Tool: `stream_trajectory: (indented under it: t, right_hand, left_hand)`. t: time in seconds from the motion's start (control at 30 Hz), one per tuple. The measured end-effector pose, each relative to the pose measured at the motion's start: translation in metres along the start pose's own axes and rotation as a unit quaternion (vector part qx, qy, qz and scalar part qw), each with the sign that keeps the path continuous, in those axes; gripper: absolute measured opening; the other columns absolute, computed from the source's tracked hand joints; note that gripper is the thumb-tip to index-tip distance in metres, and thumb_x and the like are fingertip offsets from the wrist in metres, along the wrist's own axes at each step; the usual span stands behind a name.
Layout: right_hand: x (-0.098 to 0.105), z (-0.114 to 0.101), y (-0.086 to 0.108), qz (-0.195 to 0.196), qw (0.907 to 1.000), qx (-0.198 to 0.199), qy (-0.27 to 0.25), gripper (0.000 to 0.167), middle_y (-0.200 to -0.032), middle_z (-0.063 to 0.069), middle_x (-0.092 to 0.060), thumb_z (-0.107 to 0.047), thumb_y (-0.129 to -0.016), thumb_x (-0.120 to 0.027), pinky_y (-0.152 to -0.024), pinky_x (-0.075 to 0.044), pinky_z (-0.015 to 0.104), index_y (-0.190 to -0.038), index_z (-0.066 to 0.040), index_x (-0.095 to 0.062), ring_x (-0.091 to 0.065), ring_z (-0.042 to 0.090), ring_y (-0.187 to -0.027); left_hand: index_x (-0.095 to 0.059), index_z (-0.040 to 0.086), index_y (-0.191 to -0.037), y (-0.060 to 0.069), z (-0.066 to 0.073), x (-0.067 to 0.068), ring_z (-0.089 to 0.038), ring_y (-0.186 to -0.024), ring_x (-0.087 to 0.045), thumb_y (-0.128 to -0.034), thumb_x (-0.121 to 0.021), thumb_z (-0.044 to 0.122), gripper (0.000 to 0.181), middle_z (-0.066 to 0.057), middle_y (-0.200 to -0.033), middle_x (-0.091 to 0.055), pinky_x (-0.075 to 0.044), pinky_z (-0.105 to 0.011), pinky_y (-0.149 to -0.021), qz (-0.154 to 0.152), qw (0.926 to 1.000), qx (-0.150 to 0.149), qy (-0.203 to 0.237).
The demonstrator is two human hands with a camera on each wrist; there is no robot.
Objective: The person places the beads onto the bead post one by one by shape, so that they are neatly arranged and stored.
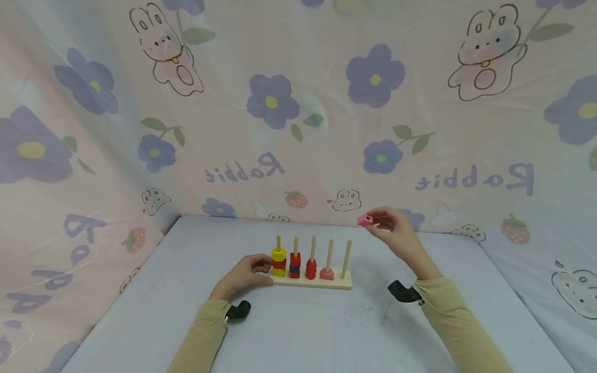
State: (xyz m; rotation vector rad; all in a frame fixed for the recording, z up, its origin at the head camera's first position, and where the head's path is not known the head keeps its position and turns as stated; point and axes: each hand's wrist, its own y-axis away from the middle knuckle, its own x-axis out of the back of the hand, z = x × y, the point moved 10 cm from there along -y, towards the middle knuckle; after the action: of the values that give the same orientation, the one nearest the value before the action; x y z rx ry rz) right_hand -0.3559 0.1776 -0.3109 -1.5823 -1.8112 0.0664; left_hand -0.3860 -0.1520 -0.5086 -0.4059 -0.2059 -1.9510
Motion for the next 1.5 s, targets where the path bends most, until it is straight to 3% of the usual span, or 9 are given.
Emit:
stream_trajectory:
  t: [0.13,0.33,0.43,0.7,0.83,0.97,1.17,1.33,1.5]
  right_hand:
    - [-0.022,-0.029,0.004,-0.033,0.9989,0.028,-0.016,0.031,-0.106,0.018,-0.061,0.005,-0.085,-0.067,-0.079,-0.050,0.022,-0.114,0.008,-0.058,-0.058,0.029,-0.094]
    - [-0.050,-0.035,0.007,-0.072,0.9962,0.042,-0.025,0.029,-0.103,0.016,-0.063,0.007,-0.083,-0.069,-0.079,-0.052,0.029,-0.110,0.005,-0.061,-0.057,0.029,-0.092]
    - [-0.059,-0.025,0.006,-0.070,0.9956,0.059,-0.019,0.029,-0.102,0.012,-0.064,0.006,-0.082,-0.071,-0.078,-0.052,0.034,-0.109,0.001,-0.062,-0.058,0.027,-0.091]
    - [-0.077,-0.005,-0.001,-0.068,0.9956,0.060,-0.021,0.030,-0.101,0.003,-0.065,0.000,-0.082,-0.073,-0.078,-0.050,0.025,-0.110,-0.008,-0.064,-0.058,0.018,-0.090]
    - [-0.081,0.007,-0.001,-0.068,0.9960,0.028,-0.050,0.031,-0.101,0.009,-0.065,-0.002,-0.082,-0.074,-0.075,-0.050,0.026,-0.111,-0.004,-0.063,-0.058,0.025,-0.090]
    - [-0.086,0.027,0.004,-0.067,0.9942,-0.037,-0.076,0.030,-0.100,0.012,-0.064,-0.004,-0.082,-0.074,-0.070,-0.048,0.024,-0.110,-0.002,-0.063,-0.057,0.026,-0.088]
    - [-0.108,0.062,0.020,-0.080,0.9814,-0.130,-0.117,0.030,-0.103,0.011,-0.064,-0.003,-0.083,-0.073,-0.076,-0.053,0.026,-0.110,0.000,-0.061,-0.060,0.023,-0.095]
    - [-0.119,0.064,0.034,-0.084,0.9812,-0.136,-0.108,0.026,-0.100,0.017,-0.064,0.006,-0.081,-0.070,-0.079,-0.053,0.030,-0.104,0.007,-0.060,-0.061,0.031,-0.094]
    - [-0.129,0.085,0.044,-0.084,0.9864,-0.120,-0.074,0.024,-0.097,0.012,-0.065,0.006,-0.079,-0.070,-0.079,-0.052,0.032,-0.102,0.004,-0.062,-0.061,0.028,-0.092]
  left_hand:
    - [-0.059,0.004,-0.121,0.000,0.000,-0.001,-0.023,-0.099,-0.056,-0.0750,-0.082,0.012,0.052,-0.006,-0.112,-0.059,-0.048,-0.029,-0.091,0.001,1.0000,0.003,-0.003]
    - [-0.059,0.006,-0.121,-0.002,0.000,-0.001,-0.021,-0.099,-0.056,-0.0746,-0.083,0.017,0.054,-0.005,-0.114,-0.059,-0.048,-0.027,-0.090,-0.003,1.0000,0.003,-0.007]
    - [-0.059,0.006,-0.121,-0.002,0.001,-0.002,-0.022,-0.099,-0.056,-0.0750,-0.083,0.018,0.054,-0.005,-0.114,-0.059,-0.048,-0.026,-0.090,-0.007,0.9999,0.000,-0.008]
    - [-0.058,0.005,-0.122,-0.001,0.003,-0.001,-0.022,-0.099,-0.056,-0.0752,-0.083,0.016,0.054,-0.006,-0.114,-0.059,-0.048,-0.026,-0.089,-0.009,0.9999,-0.006,-0.005]
    - [-0.058,0.006,-0.122,-0.001,0.003,-0.003,-0.023,-0.100,-0.056,-0.0759,-0.082,0.016,0.053,-0.006,-0.114,-0.059,-0.048,-0.026,-0.090,-0.014,0.9999,-0.003,0.000]
    - [-0.058,0.006,-0.122,0.000,0.004,-0.003,-0.023,-0.101,-0.055,-0.0758,-0.082,0.015,0.053,-0.006,-0.115,-0.059,-0.048,-0.027,-0.091,-0.013,0.9999,0.000,0.002]
    - [-0.058,0.005,-0.123,-0.001,0.001,0.000,-0.022,-0.101,-0.056,-0.0754,-0.082,0.013,0.054,-0.006,-0.116,-0.059,-0.047,-0.029,-0.092,-0.002,1.0000,0.009,0.000]
    - [-0.057,0.001,-0.123,-0.001,-0.002,0.001,-0.025,-0.100,-0.056,-0.0758,-0.081,0.007,0.053,-0.007,-0.116,-0.059,-0.047,-0.036,-0.094,0.006,1.0000,0.007,-0.004]
    - [-0.057,0.000,-0.122,-0.001,0.000,0.000,-0.026,-0.100,-0.056,-0.0762,-0.080,0.005,0.051,-0.008,-0.114,-0.059,-0.047,-0.037,-0.094,0.004,1.0000,0.001,-0.002]
